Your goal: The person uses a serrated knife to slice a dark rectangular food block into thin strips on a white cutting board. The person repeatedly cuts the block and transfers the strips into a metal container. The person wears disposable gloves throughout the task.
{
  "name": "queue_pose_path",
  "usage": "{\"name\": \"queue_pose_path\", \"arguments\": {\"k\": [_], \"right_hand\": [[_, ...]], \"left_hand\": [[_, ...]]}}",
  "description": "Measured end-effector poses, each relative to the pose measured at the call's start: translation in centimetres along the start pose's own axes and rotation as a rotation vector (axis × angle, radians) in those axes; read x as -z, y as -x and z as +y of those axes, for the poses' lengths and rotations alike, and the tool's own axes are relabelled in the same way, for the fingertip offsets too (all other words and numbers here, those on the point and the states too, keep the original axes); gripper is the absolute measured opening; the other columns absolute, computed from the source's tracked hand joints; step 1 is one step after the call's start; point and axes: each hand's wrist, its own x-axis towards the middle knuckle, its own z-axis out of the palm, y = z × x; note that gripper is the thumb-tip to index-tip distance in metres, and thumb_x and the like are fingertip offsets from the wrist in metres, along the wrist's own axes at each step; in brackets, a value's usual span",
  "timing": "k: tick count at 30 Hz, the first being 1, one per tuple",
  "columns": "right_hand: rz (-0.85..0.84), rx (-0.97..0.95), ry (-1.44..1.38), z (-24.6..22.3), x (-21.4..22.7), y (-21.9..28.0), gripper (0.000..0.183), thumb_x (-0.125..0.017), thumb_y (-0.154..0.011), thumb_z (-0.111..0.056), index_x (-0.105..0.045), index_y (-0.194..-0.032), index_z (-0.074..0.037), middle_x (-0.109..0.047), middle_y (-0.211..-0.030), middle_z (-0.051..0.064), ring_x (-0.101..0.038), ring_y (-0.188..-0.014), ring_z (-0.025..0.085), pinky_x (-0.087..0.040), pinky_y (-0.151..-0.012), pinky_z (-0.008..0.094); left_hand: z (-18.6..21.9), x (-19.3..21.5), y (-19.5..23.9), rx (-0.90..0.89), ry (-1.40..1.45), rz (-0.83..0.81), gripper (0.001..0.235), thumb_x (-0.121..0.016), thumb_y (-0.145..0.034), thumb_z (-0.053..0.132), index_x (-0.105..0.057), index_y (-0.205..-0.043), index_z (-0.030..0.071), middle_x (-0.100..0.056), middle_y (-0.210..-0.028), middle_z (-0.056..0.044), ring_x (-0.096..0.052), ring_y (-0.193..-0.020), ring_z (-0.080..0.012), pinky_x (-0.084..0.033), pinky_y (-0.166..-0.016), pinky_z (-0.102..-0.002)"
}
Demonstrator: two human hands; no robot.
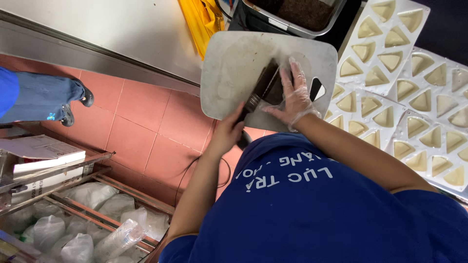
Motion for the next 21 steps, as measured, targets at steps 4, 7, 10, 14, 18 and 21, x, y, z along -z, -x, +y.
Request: {"name": "queue_pose_path", "arguments": {"k": [4, 7, 10, 14, 18, 21], "right_hand": [[0.021, 0.065, 0.057, 0.1, -0.2, -0.9, 0.079, -0.083, -0.078, -0.057, -0.057, -0.138, -0.013, -0.022, -0.163, 0.022, -0.020, -0.153, 0.047, -0.023, -0.127, 0.055], [-0.106, 0.009, 0.095, 0.8, -0.6, -2.0, 0.068, -0.083, -0.076, -0.058, -0.066, -0.119, -0.009, -0.033, -0.152, 0.024, -0.025, -0.142, 0.050, -0.025, -0.116, 0.059], [-0.052, 0.162, 0.117, 1.3, -0.6, -3.0, 0.058, -0.081, -0.077, -0.055, -0.067, -0.111, -0.009, -0.049, -0.143, 0.014, -0.032, -0.144, 0.041, -0.029, -0.122, 0.056], [-0.071, 0.319, 0.265, 1.1, -0.8, -2.7, 0.039, -0.077, -0.080, -0.046, -0.073, -0.104, -0.016, -0.065, -0.119, 0.004, -0.040, -0.139, 0.034, -0.025, -0.118, 0.064], [-0.066, 0.390, 0.300, 1.0, -0.5, -2.4, 0.022, -0.074, -0.087, -0.040, -0.073, -0.090, -0.018, -0.069, -0.104, -0.004, -0.055, -0.130, 0.021, -0.025, -0.120, 0.067], [-0.055, 0.382, 0.260, 0.9, -0.4, -2.0, 0.020, -0.074, -0.088, -0.039, -0.073, -0.089, -0.019, -0.070, -0.102, -0.005, -0.059, -0.127, 0.018, -0.025, -0.120, 0.067]], "left_hand": [[-0.7, 2.1, 1.4, 0.444, 0.551, -0.047, 0.067, -0.052, -0.105, 0.004, -0.036, -0.169, 0.015, -0.052, -0.082, -0.011, -0.044, -0.065, -0.0196, -0.036, -0.056, -0.033], [0.1, 2.0, 1.7, 0.058, 0.177, 0.114, 0.065, -0.052, -0.104, 0.000, -0.035, -0.166, 0.012, -0.062, -0.109, -0.014, -0.059, -0.085, -0.0239, -0.050, -0.072, -0.038], [1.8, 0.8, 1.4, -0.118, -0.303, 0.170, 0.072, -0.055, -0.098, -0.002, -0.033, -0.165, 0.013, -0.063, -0.112, -0.016, -0.065, -0.092, -0.0332, -0.056, -0.076, -0.044], [3.8, -1.5, 1.5, 0.059, -0.564, 0.073, 0.082, -0.058, -0.084, -0.004, -0.032, -0.160, 0.013, -0.060, -0.117, -0.022, -0.065, -0.083, -0.0411, -0.056, -0.064, -0.047], [3.6, -1.8, 0.9, 0.109, -0.684, 0.016, 0.084, -0.057, -0.085, -0.003, -0.030, -0.163, 0.017, -0.059, -0.111, -0.017, -0.066, -0.079, -0.0374, -0.056, -0.064, -0.046], [2.8, -2.0, 0.3, 0.105, -0.688, 0.016, 0.085, -0.057, -0.084, -0.003, -0.030, -0.162, 0.017, -0.059, -0.110, -0.017, -0.066, -0.074, -0.0367, -0.056, -0.060, -0.046]]}}
